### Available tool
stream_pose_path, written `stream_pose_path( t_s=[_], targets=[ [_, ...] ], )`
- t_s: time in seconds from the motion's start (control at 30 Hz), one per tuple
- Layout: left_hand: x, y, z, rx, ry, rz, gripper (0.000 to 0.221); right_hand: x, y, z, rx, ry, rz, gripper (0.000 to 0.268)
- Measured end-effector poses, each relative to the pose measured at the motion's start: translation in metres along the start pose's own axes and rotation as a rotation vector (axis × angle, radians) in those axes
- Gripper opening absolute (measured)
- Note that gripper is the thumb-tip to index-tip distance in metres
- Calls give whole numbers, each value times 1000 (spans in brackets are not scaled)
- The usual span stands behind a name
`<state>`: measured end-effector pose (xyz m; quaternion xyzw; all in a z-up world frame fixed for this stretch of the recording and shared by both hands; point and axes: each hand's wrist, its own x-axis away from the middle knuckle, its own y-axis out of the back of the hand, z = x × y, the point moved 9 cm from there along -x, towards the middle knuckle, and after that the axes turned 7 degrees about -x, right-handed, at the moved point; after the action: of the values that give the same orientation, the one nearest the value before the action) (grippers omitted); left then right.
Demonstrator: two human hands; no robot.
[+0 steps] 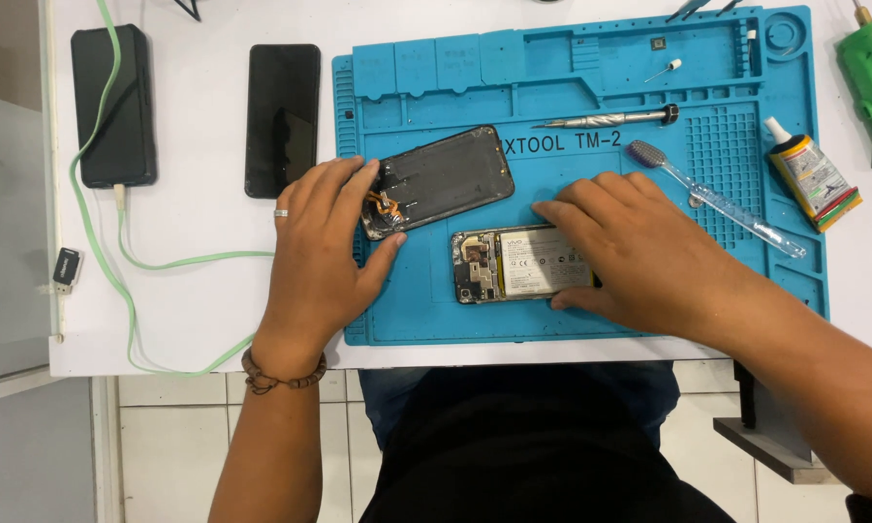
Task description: Disassembling a mobile phone, cleaning internal components with a brush and spray, and preparing to reassemble it.
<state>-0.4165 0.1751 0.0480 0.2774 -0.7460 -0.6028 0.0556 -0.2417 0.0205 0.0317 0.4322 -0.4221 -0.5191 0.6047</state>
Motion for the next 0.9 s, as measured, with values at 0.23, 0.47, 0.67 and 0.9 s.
stream_pose_path(
  t_s=[0.23, 0.47, 0.67, 0.9],
  targets=[
    [0, 4, -2, 13, -30, -51, 62, -3, 0, -8, -286, -99, 65, 83],
    [2, 11, -4, 159, -47, -109, 61, 13, -16, -32, -399, -434, 173, 84],
    [4, 16, -3, 409, 30, -87, 67, 25, 9, -64, -1249, -490, -182, 73],
    [6, 20, -14, 581, 30, -62, 70, 25, 1, -77, -1805, -382, -300, 67]
  ],
)
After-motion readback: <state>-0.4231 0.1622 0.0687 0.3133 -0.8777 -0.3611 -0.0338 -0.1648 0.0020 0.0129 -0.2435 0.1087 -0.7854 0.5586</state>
